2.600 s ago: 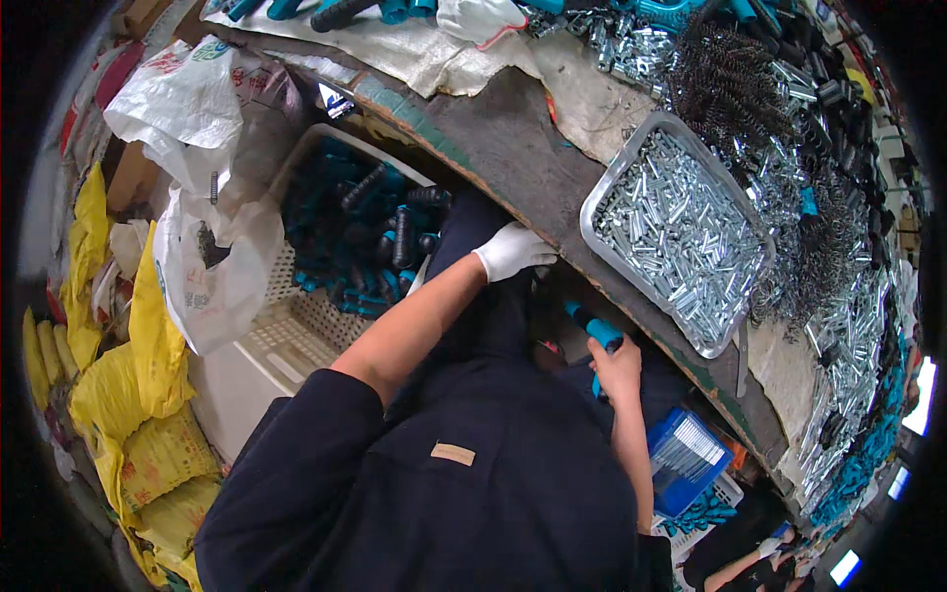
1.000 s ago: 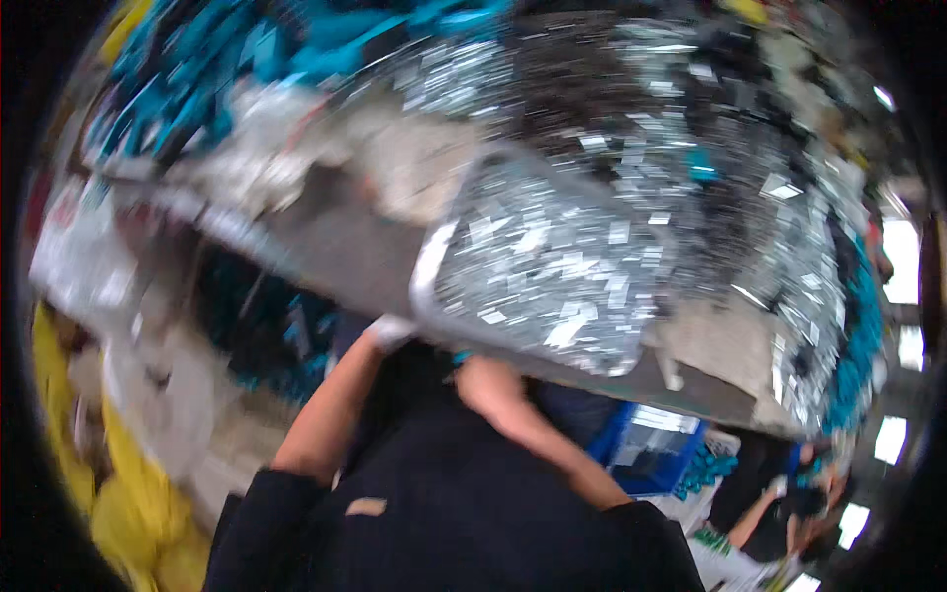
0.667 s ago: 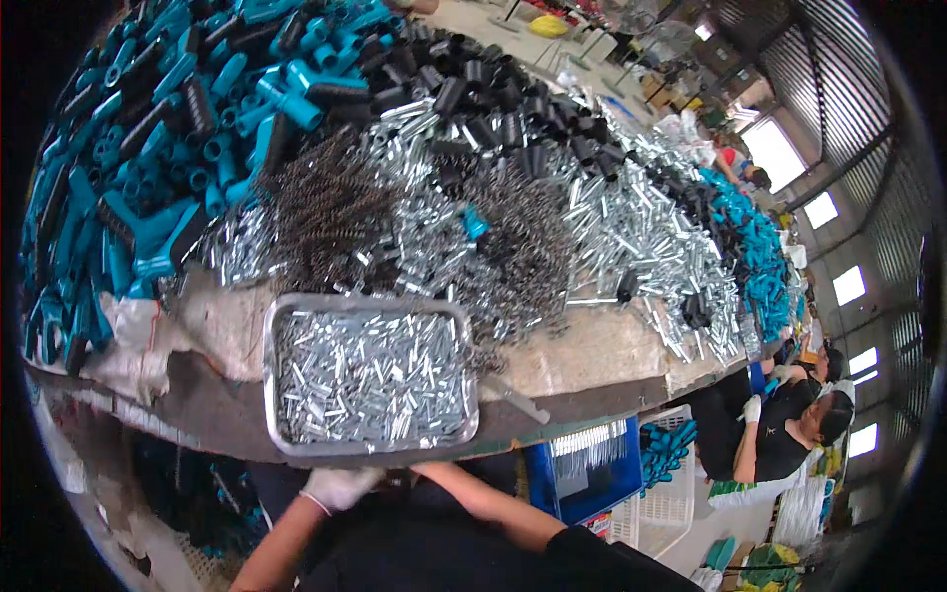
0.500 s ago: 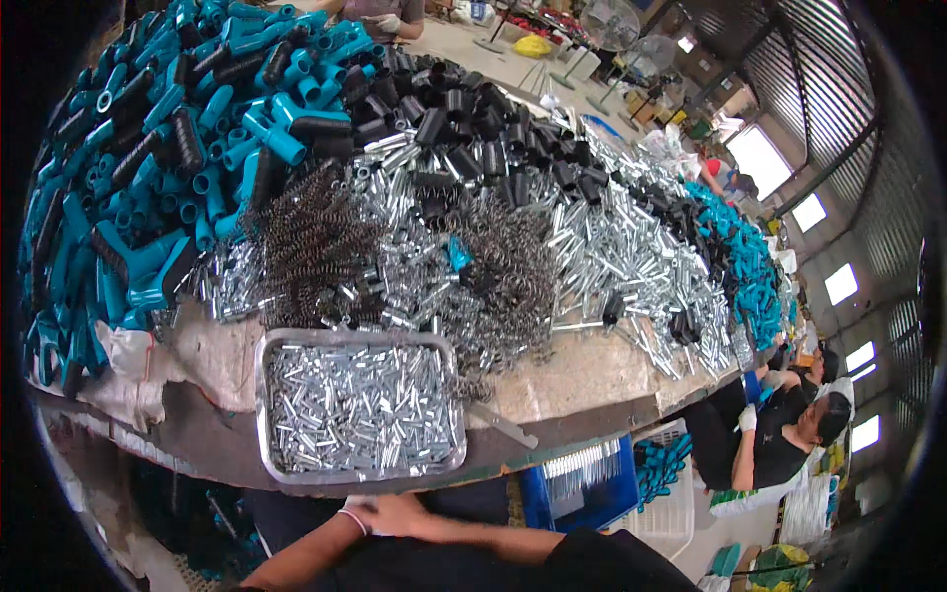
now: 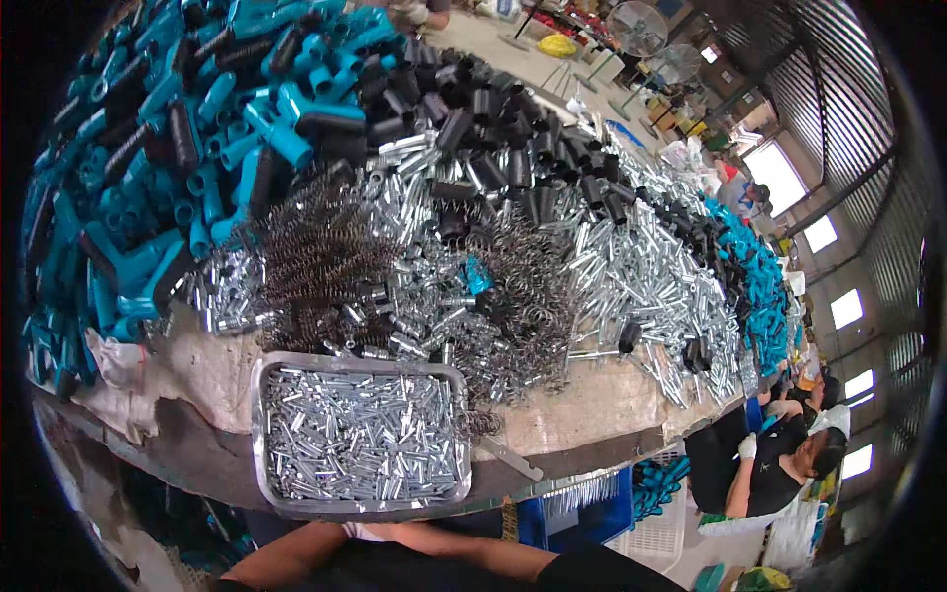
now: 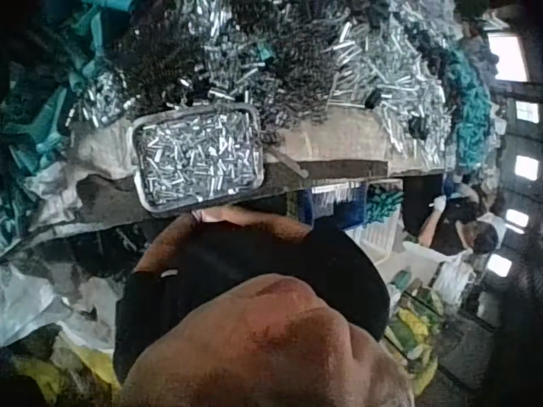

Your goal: Assembling hardware components into plastic grips using an electric screwdriver.

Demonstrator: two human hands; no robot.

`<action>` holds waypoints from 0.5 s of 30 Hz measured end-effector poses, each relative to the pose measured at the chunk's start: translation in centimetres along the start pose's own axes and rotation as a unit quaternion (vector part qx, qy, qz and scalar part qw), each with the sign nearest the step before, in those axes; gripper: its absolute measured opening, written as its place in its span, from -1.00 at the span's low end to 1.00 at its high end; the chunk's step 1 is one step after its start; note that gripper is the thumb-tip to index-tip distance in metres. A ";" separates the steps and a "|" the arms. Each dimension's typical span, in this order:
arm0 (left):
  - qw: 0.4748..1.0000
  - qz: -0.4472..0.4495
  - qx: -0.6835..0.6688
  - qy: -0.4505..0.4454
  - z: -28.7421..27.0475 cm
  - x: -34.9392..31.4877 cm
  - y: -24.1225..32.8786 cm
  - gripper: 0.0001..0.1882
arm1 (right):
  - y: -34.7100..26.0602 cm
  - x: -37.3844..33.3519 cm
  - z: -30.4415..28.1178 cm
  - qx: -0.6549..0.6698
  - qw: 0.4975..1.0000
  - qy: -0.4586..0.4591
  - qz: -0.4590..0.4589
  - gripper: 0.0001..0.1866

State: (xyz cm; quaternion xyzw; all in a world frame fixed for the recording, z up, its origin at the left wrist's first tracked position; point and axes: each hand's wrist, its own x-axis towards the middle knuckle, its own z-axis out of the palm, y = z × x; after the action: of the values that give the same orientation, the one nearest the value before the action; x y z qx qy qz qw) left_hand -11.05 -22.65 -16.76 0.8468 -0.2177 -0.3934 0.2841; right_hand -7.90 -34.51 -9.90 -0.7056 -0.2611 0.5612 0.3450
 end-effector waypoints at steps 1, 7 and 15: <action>1.000 0.000 -0.007 -0.004 0.2 0.0 -0.2 -0.39 | 0.1 0.3 -0.2 0.001 1.000 -0.004 -0.001 -0.47; 1.000 0.001 -0.015 -0.009 1.7 1.1 -2.1 -0.41 | 1.0 -1.1 -0.3 0.109 0.994 0.027 -0.011 -0.47; 0.999 -0.003 0.039 0.023 -0.4 -2.7 0.7 -0.42 | 8.2 -1.6 2.5 0.409 0.896 0.171 -0.022 -0.47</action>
State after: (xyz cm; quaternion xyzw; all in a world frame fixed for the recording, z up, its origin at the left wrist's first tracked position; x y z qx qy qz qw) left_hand -12.45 -21.41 -14.66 0.8669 -0.2238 -0.3657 0.2543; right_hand -10.80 -40.37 -15.67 -0.5813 0.0393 0.4820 0.6545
